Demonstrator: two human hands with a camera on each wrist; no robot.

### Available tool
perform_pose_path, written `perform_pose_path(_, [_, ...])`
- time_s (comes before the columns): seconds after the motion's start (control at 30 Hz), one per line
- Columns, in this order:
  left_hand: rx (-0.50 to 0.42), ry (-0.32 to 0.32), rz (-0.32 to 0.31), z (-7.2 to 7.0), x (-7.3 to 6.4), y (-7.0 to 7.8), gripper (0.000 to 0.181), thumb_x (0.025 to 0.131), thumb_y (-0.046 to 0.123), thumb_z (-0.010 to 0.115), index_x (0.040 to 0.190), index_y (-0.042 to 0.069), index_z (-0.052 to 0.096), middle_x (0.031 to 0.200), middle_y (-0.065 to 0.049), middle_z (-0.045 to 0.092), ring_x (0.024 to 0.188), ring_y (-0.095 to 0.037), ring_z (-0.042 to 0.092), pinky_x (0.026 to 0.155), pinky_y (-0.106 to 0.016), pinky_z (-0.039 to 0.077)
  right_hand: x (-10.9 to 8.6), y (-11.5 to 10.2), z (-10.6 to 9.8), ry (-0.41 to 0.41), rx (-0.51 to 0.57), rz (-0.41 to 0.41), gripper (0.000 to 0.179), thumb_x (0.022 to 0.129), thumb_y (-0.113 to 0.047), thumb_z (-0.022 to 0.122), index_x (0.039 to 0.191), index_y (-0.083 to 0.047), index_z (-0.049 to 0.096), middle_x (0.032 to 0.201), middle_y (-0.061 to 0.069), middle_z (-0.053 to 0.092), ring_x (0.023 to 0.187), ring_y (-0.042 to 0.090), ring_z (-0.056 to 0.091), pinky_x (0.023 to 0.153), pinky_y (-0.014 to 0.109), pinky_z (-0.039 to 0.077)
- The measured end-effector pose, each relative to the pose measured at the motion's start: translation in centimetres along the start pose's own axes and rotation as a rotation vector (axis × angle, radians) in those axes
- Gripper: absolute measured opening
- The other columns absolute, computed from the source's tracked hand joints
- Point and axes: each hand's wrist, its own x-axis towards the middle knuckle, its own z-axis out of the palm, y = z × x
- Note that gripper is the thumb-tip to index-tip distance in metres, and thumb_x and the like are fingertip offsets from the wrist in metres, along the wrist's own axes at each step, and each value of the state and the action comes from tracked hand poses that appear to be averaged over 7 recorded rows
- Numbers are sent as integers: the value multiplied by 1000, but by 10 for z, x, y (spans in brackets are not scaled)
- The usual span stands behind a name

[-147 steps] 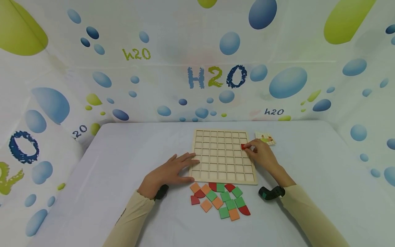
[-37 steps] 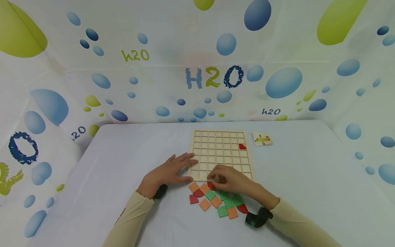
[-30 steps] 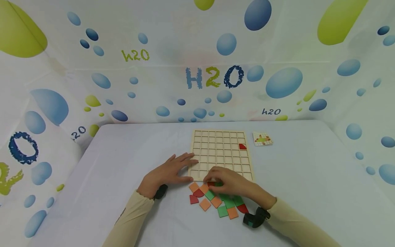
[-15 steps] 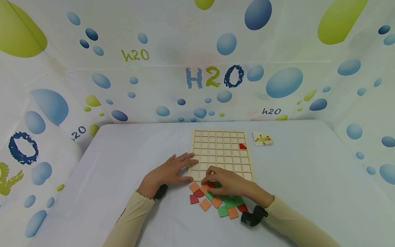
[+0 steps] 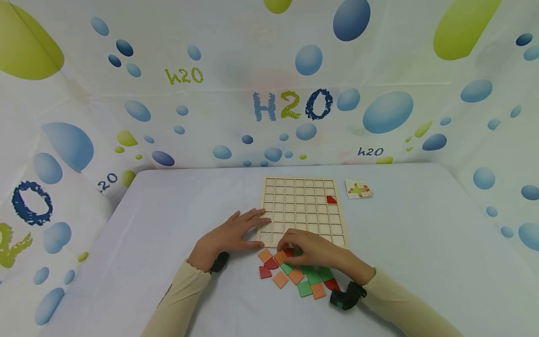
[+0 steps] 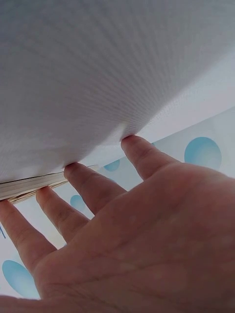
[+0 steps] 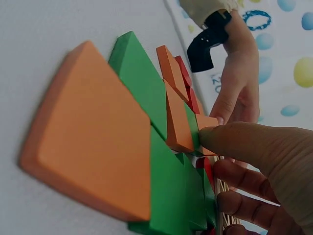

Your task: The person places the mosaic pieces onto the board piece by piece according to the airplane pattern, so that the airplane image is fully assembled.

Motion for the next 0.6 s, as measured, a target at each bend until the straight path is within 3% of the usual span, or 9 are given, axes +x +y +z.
perform_pose_path(0.3, [-2,2,4,1,1,-1,63,90,36,70,144,13,48,155,-12,35,145,-34,26,115,-63,15,0,-1,0,2,38,35,14,91,-15,69,103,-15,64,91,-8,59,81,6,53,74,20,48])
perform_pose_path(0.6, [1,1,8,1,2,-3,62,90,36,69,144,14,48,155,-11,35,145,-33,27,115,-63,15,0,0,0,9,81,20,11,91,-14,70,100,-15,62,86,-9,58,73,4,50,68,18,47])
